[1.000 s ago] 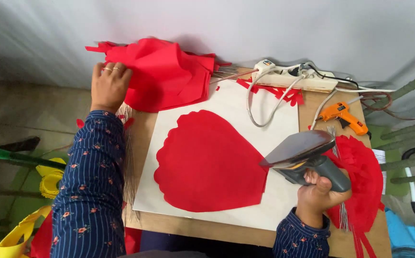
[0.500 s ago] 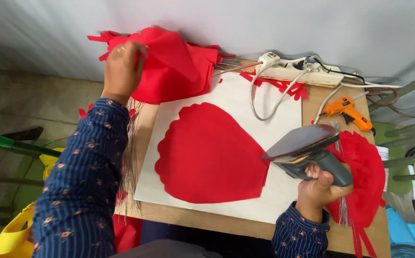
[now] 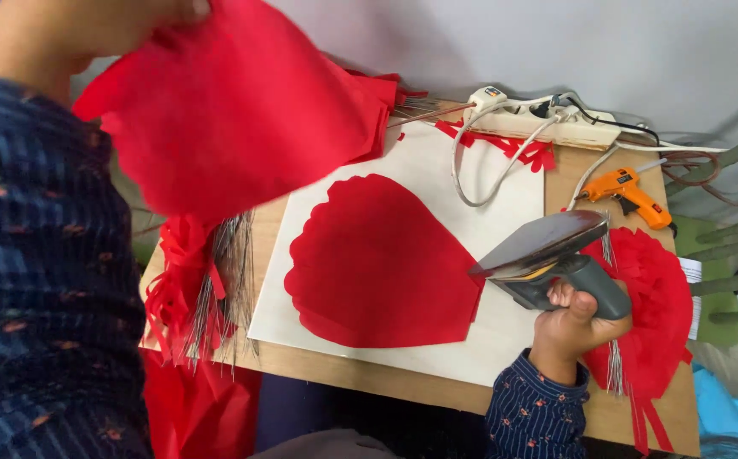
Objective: The person is ironing several red fabric cutouts on a workspace table.
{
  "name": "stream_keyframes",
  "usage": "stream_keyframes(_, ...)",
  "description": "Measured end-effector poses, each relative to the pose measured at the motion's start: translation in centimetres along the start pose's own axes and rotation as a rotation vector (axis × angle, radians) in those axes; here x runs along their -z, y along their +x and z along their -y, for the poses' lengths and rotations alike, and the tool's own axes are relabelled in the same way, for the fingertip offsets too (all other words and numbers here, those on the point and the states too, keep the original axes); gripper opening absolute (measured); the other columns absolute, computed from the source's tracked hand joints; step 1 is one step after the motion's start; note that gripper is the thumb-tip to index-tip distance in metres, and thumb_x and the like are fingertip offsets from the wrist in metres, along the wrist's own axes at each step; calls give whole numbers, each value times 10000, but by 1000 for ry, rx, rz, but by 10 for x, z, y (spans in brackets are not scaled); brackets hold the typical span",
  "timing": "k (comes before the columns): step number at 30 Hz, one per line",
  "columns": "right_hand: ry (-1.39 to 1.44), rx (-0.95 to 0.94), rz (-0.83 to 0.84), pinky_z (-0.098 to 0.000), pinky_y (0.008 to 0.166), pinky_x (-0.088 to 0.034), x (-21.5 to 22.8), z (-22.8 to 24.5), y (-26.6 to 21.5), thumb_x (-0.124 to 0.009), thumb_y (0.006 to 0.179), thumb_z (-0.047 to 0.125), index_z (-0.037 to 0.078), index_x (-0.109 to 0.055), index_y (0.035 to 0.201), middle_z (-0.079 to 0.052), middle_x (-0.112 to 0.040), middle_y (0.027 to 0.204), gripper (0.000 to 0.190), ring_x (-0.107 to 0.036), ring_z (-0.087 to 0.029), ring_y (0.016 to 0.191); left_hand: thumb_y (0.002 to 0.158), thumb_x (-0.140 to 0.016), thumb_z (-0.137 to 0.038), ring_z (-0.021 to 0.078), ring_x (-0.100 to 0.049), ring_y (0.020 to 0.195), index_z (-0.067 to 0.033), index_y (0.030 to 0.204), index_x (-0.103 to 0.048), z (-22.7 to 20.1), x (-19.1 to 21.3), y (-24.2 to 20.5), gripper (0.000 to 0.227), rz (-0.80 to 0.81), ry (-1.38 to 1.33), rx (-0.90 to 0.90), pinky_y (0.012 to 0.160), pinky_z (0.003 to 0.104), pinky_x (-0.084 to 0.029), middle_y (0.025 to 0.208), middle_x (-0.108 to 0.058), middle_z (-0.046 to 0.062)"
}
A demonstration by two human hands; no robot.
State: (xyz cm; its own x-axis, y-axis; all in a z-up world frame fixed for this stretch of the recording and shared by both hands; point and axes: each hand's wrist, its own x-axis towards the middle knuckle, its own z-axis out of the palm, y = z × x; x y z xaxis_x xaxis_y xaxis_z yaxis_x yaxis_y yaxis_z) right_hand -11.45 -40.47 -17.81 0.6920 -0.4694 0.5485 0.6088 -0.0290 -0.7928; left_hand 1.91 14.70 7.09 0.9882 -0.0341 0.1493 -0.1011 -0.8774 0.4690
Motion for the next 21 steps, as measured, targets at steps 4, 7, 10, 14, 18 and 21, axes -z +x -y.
stream_keyframes(4,19,3,15,-269,489,-448,7,-8,0,-734,973,513,122,-547,878,-5,-499,653,443,-528,-122,576,1080,-529,-85,261,-659,978,-44,1336,-653,-40,0,0,287,323,-7,206,920,403,-497,1167,-717,120)
stream_keyframes(7,-6,-8,-3,-285,500,-448,4,-5,0,-742,962,527,114,-528,818,-25,-520,652,487,-532,-137,561,1016,-653,-92,233,-657,741,-82,1238,-758,31,-29,37,246,175,170,-3,675,413,-481,905,-759,103)
stream_keyframes(10,-9,-18,-7,-300,505,-444,-5,6,2,-749,950,537,123,-519,761,-11,-498,631,510,-524,-135,559,1060,-664,-45,321,-673,916,-62,1149,-804,75,-48,54,167,-212,271,-258,720,473,-514,1081,-770,115)
stream_keyframes(14,-9,-36,-7,-293,514,-462,-4,4,1,-750,948,541,126,-527,767,-9,-506,631,505,-534,-134,557,1033,-643,29,334,-686,963,-34,1178,-777,62,-77,41,207,-307,272,-422,763,465,-532,1124,-762,142)
stream_keyframes(18,40,-16,-24,-307,501,-451,4,-5,-2,-765,955,478,127,-502,761,-30,-492,634,480,-512,-141,549,973,-594,194,363,-715,1069,29,1246,-716,39,-113,26,341,-527,324,-762,859,447,-573,1221,-741,203)
stream_keyframes(21,47,-16,-35,-314,495,-454,3,-9,-3,-769,959,467,109,-492,784,-42,-481,636,485,-504,-144,544,997,-560,177,358,-710,1143,10,1254,-709,57,-168,13,341,-496,330,-879,1007,477,-548,1276,-723,184)
